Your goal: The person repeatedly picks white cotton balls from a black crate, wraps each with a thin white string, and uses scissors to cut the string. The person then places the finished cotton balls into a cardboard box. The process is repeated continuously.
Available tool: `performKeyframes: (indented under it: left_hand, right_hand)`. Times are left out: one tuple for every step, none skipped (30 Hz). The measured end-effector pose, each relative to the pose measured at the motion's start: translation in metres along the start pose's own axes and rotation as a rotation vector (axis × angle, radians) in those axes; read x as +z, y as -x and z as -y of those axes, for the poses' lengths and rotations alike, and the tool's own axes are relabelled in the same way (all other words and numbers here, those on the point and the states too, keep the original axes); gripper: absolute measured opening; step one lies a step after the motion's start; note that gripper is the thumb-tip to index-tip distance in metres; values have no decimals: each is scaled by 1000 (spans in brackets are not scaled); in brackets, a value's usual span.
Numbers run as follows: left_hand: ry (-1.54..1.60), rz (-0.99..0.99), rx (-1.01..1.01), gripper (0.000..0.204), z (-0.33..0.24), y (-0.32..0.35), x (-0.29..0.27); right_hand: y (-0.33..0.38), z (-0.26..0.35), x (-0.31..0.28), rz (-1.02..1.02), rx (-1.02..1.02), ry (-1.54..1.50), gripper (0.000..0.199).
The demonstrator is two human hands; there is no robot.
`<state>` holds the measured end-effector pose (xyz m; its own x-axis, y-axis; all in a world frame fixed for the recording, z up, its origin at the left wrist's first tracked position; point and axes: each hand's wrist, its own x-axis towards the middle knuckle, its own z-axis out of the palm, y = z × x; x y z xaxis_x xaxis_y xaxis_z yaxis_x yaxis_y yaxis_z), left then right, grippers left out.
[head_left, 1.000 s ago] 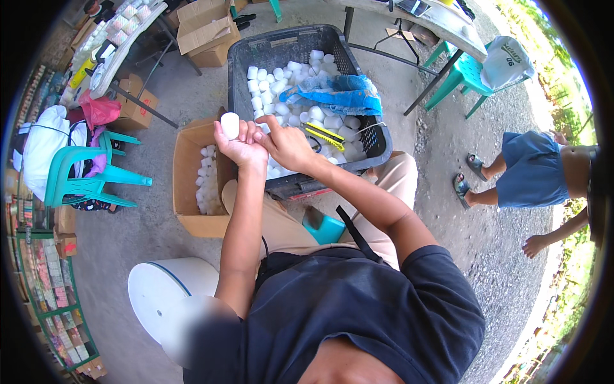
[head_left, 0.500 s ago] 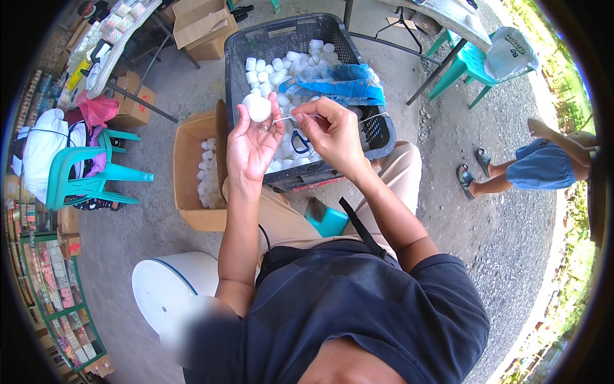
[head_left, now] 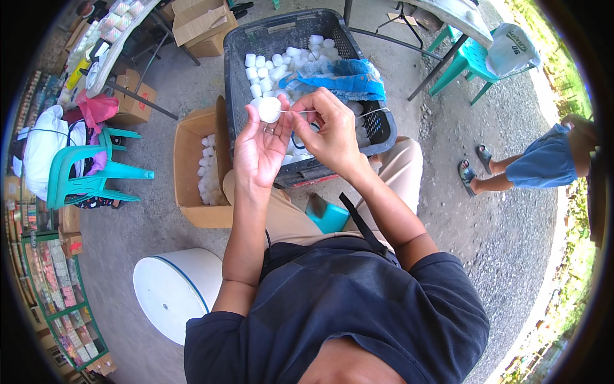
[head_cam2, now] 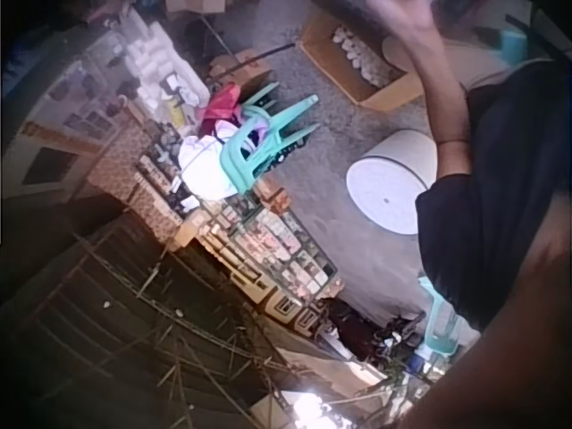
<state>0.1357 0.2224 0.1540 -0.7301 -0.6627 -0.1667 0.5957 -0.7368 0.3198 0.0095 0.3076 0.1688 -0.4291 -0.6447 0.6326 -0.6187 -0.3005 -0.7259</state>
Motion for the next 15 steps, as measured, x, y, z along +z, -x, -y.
performKeyframes:
  left_hand:
    - [-10, 2, 3, 48, 0, 1, 1]
    - [-21, 4, 7, 48, 1, 2, 1]
    - [-31, 6, 10, 47, 2, 2, 2]
    - [-83, 10, 40, 46, 3, 3, 2]
    - [-135, 15, 69, 46, 5, 5, 2]
    - [-188, 19, 100, 45, 6, 5, 2]
    - [-188, 4, 111, 44, 8, 5, 2]
    - [-188, -11, 123, 44, 10, 5, 2]
    - [-186, -25, 137, 43, 11, 5, 1]
    - [-221, -24, 175, 43, 11, 4, 0]
    - [-256, -22, 214, 42, 9, 3, -2]
    - [-291, -22, 249, 41, 9, 2, -3]
    - [-313, -19, 236, 41, 9, 3, -2]
    - [-335, -16, 224, 41, 11, 6, -1]
    - [-358, -9, 210, 40, 14, 8, 1]
  right_hand:
    - [1, -1, 0, 1, 1, -2, 12]
    - [1, -1, 1, 2, 2, -5, 12]
    - [2, -1, 1, 2, -7, 0, 12]
    - [2, 0, 1, 2, -17, 5, 12]
    - [3, 0, 2, 3, -27, 11, 13]
    - [3, -1, 3, -11, -49, 19, 14]
    - [4, -3, 6, -24, -72, 27, 14]
    - [5, -5, 8, -37, -95, 35, 15]
    - [7, -7, 8, -12, -102, 58, 16]
    - [8, -9, 8, 13, -109, 80, 17]
    - [10, -9, 8, 37, -117, 103, 17]
    - [11, -8, 6, 35, -98, 139, 17]
    - [13, -5, 4, 33, -80, 175, 17]
    - [14, -4, 4, 30, -61, 212, 17]
    - [14, -4, 4, 31, 27, 85, 16]
